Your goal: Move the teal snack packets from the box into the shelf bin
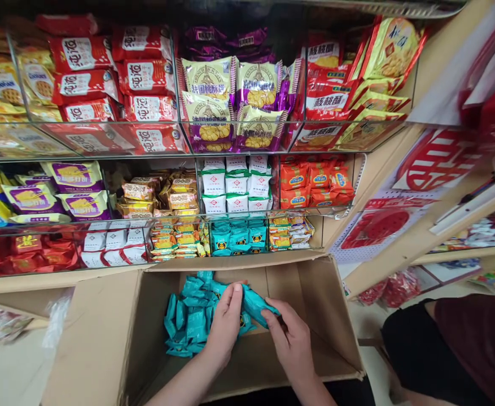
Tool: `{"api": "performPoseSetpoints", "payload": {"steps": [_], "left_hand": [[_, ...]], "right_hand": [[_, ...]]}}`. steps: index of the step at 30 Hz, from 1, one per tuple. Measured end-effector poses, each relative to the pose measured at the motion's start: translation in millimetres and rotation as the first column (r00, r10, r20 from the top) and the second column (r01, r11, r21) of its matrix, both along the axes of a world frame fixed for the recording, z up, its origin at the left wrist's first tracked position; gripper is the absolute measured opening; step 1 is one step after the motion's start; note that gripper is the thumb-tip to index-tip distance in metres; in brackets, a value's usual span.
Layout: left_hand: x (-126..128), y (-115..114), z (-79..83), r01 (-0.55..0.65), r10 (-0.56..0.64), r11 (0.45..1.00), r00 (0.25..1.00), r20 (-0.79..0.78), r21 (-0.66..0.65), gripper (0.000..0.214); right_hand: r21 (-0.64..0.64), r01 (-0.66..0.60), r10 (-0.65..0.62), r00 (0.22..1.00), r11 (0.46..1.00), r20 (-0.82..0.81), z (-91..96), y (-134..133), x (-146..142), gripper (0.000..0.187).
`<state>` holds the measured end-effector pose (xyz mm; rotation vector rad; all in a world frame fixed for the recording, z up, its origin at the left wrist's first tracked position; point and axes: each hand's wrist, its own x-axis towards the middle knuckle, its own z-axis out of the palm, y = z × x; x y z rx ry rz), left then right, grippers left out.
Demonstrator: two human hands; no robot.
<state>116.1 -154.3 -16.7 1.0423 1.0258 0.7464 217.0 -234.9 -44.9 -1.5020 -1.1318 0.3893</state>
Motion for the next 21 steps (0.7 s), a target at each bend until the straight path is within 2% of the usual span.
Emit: {"api": "performPoseSetpoints", "payload": {"steps": [1,3,4,6,8,9,10,11,12,14,15,17,19,21], "left_hand": [[0,-1,7.0,0.031,-0.018,0.988,0.996,0.085,-0.150,0.038],[-1,-3,20.1,0.138,-0.031,0.914,0.962,0.272,-0.383,0.044],[-1,-4,25.4,0.184,-0.022,0.882,0.936,0.351,-0.434,0.044],[-3,-5,32.8,0.213,0.009,0.872,0.893,0.449,-0.441,0.042],[-4,-6,36.5,0.201,0.031,0.891,0.866,0.498,-0.406,0.046],[-5,-6,37.6,0.202,0.030,0.900,0.854,0.519,-0.385,0.048],[-5,-6,38.4,0.203,0.025,0.910,0.844,0.535,-0.363,0.049],[-5,-7,39.0,0.199,0.016,0.920,0.841,0.540,-0.338,0.050],[-5,-8,39.4,0.195,0.000,0.930,0.847,0.531,-0.311,0.050],[-5,-11,38.5,0.171,-0.030,0.948,0.886,0.462,-0.267,0.052],[-4,-14,37.0,0.160,-0.044,0.955,0.910,0.413,-0.250,0.054],[-4,-19,31.3,0.147,-0.072,0.968,0.938,0.339,-0.201,0.054],[-3,-22,23.4,0.177,-0.133,0.975,0.947,0.292,-0.131,0.042],[-3,-22,16.5,0.232,-0.213,0.971,0.950,0.230,-0.058,0.026]], "right_hand": [[0.062,-0.012,0.005,0.994,0.998,0.112,1.0,-2,2,0.023],[0.149,-0.099,0.050,0.952,0.984,0.303,3.8,-6,5,0.035],[0.167,-0.154,0.084,0.927,0.974,0.367,5.3,-8,5,0.040],[0.191,-0.200,0.114,0.915,0.961,0.386,7.7,-12,1,0.043],[0.195,-0.099,0.059,0.978,0.976,0.199,8.0,-14,-7,0.043],[0.167,-0.029,0.025,0.999,0.985,0.026,7.3,-14,-11,0.043],[0.118,0.016,0.005,0.984,0.993,-0.176,6.2,-14,-15,0.043],[0.066,0.017,0.009,0.927,0.998,-0.374,4.9,-13,-19,0.043],[0.032,-0.025,0.038,0.838,0.999,-0.544,3.8,-12,-22,0.041],[0.033,-0.144,0.120,0.646,0.989,-0.754,2.9,-8,-25,0.037],[0.044,-0.166,0.134,0.582,0.985,-0.802,3.6,-6,-25,0.034],[0.047,-0.120,0.105,0.540,0.992,-0.835,7.0,-3,-24,0.031],[0.028,-0.064,0.060,0.568,0.998,-0.821,11.0,-1,-22,0.030],[0.011,-0.084,0.061,0.614,0.996,-0.787,12.4,-2,-18,0.031]]}}
